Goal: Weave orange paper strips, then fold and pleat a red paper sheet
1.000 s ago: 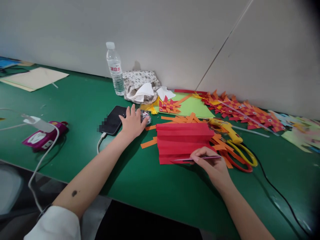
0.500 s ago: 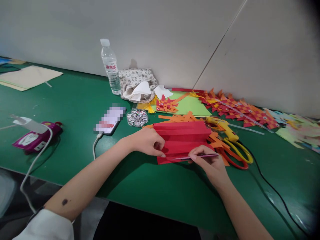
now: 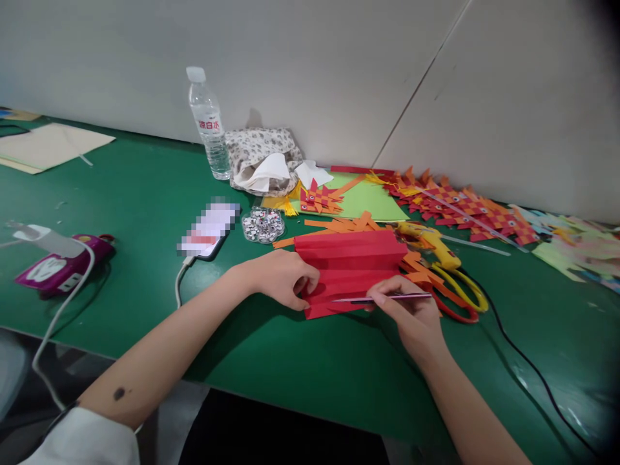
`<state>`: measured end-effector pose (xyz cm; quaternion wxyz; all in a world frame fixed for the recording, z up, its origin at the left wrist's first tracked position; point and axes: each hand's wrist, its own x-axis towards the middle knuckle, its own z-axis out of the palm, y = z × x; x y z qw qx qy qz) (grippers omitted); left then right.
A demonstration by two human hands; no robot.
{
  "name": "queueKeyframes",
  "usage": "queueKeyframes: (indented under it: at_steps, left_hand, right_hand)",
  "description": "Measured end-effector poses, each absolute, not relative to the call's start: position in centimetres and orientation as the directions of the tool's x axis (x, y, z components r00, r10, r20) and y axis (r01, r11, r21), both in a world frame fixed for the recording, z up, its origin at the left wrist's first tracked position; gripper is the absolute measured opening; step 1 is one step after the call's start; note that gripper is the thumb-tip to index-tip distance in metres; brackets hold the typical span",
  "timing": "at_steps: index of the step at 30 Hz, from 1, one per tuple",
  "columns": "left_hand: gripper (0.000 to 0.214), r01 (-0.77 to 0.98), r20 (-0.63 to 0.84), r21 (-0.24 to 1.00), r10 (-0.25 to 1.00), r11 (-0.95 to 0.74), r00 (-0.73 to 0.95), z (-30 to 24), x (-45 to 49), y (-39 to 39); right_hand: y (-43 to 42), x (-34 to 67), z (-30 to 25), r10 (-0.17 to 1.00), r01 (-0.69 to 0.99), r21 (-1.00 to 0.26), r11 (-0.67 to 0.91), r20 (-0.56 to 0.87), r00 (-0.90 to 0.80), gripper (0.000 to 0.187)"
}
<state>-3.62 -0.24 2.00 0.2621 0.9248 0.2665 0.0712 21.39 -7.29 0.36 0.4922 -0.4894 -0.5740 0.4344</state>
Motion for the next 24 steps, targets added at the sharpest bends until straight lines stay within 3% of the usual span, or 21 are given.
queueKeyframes:
  at_steps: [6, 13, 18, 24]
  left_hand:
    - [0.017, 0.461, -0.024, 0.532, 0.532, -0.71, 0.846, 1.9, -3.2, -0.5]
    - [0.016, 0.436, -0.017, 0.583, 0.526, -0.686, 0.85, 1.6, -3.3, -0.2]
    - [0.016, 0.433, -0.015, 0.594, 0.529, -0.678, 0.849, 1.5, -3.3, -0.2]
    - [0.015, 0.444, -0.037, 0.61, 0.536, -0.657, 0.844, 1.3, -3.3, -0.1]
  right_hand:
    - [-7.4, 19.8, 1.1, 0.986, 0.278, -0.948, 0.153, 0.164, 0.018, 0.022]
    - [-7.3, 19.3, 1.6, 0.985, 0.424, -0.89, 0.168, 0.162, -0.05, 0.022]
    - [-6.6, 19.1, 1.9, 0.988, 0.449, -0.881, 0.15, 0.121, -0.093, 0.023]
    - [-5.8, 18.4, 1.7, 0.98, 0.336, -0.942, -0.009, -0.075, -0.183, 0.026]
